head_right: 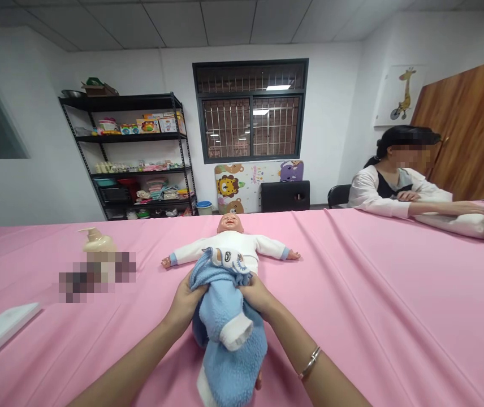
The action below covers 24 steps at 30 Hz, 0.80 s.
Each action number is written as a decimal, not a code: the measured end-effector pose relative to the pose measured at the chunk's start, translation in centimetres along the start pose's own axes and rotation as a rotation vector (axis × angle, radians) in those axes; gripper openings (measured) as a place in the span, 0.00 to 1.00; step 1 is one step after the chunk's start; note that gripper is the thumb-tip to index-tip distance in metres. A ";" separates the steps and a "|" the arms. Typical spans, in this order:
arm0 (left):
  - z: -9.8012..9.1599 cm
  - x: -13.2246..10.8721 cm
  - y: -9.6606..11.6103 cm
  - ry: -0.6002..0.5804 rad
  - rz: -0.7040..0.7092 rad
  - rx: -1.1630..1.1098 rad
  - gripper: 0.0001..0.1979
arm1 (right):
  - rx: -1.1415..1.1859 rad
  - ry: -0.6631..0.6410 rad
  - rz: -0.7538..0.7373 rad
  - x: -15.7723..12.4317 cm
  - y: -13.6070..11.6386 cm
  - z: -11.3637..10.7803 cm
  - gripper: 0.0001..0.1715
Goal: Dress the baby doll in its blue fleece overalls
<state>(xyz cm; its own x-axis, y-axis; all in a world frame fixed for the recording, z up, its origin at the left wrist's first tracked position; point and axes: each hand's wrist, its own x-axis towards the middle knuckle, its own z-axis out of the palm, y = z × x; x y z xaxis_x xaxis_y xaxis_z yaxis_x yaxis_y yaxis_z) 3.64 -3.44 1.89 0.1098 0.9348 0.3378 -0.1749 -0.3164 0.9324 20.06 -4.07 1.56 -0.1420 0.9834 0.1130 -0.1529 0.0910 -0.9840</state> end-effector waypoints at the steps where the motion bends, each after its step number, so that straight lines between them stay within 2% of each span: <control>1: 0.0 0.1 0.0 0.026 0.005 0.002 0.23 | -0.002 -0.021 0.022 0.0 0.0 0.0 0.23; 7: -0.1 0.3 -1.1 0.160 -0.034 0.067 0.21 | -0.116 -0.089 0.011 0.2 -0.3 0.0 0.22; 12: -0.2 -0.3 -1.8 0.151 -0.003 0.203 0.19 | -0.210 -0.285 -0.075 -0.2 -1.0 0.4 0.27; 16: -1.0 0.1 -1.5 0.111 0.075 0.355 0.19 | -0.239 -0.222 -0.019 -0.4 -1.0 0.8 0.28; 18: -2.2 1.0 -1.1 0.041 0.067 0.470 0.18 | -0.251 -0.179 0.001 -0.3 -0.8 0.9 0.28; 20: -3.6 2.0 -0.3 0.026 0.037 0.616 0.17 | -0.237 -0.152 -0.006 -0.2 -0.6 0.9 0.28; 24: -5.2 2.8 2.6 0.256 0.160 0.826 0.18 | -0.151 -0.104 0.028 -0.1 -0.6 0.7 0.27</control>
<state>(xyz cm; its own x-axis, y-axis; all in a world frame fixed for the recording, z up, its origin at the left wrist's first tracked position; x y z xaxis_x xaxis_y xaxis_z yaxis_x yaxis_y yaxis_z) -1.56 -0.75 4.56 -0.0957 0.8452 0.5259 0.6052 -0.3701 0.7049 19.44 -4.32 2.26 -0.2453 0.9652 0.0908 0.0001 0.0937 -0.9956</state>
